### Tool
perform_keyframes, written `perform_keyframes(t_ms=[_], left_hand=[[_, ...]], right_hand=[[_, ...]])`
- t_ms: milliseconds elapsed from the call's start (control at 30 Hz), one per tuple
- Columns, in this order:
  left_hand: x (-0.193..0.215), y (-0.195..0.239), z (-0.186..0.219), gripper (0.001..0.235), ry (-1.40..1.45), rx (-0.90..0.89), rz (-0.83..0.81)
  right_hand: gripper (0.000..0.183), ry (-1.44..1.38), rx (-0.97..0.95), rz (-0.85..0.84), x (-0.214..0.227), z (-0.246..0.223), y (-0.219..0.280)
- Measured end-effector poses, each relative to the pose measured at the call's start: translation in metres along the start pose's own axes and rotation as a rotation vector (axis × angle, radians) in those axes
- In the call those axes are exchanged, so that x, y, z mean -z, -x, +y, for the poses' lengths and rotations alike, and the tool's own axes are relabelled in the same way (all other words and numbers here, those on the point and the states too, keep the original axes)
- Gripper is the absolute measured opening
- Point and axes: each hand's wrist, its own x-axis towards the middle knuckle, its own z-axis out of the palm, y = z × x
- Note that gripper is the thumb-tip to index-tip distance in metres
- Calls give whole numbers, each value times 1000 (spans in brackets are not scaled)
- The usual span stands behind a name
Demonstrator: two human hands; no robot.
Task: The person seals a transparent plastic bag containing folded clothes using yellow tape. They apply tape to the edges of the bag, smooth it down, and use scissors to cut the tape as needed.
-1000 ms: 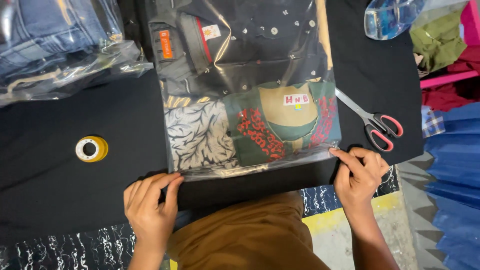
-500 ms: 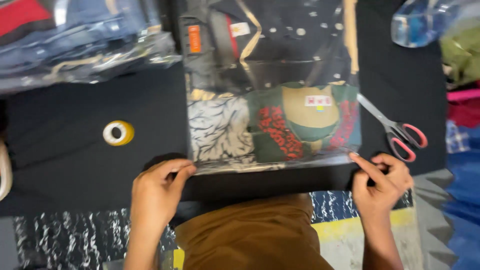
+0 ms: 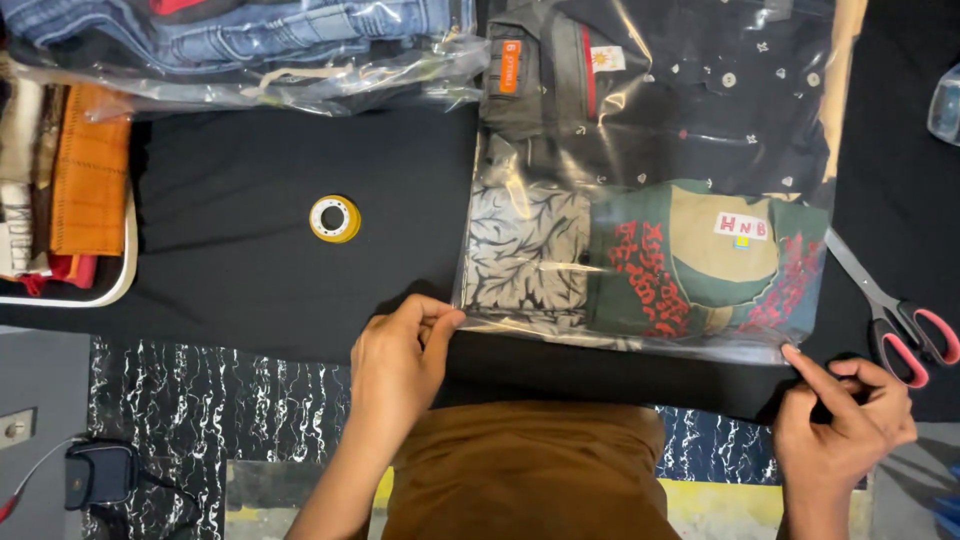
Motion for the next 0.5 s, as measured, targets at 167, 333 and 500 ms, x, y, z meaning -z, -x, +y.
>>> perform_keyframes(t_ms=[167,333,500], left_hand=[[2,0,3,7,135,-26,40],[0,2,4,37,345,35,57],[0,0,-1,30,123,-385,146]], right_hand=[[43,-16,-31,-15,-1,-1,-1],[43,2,-30,-20,1,-6,-4],[42,13,-31,-14,0,-3,-3]])
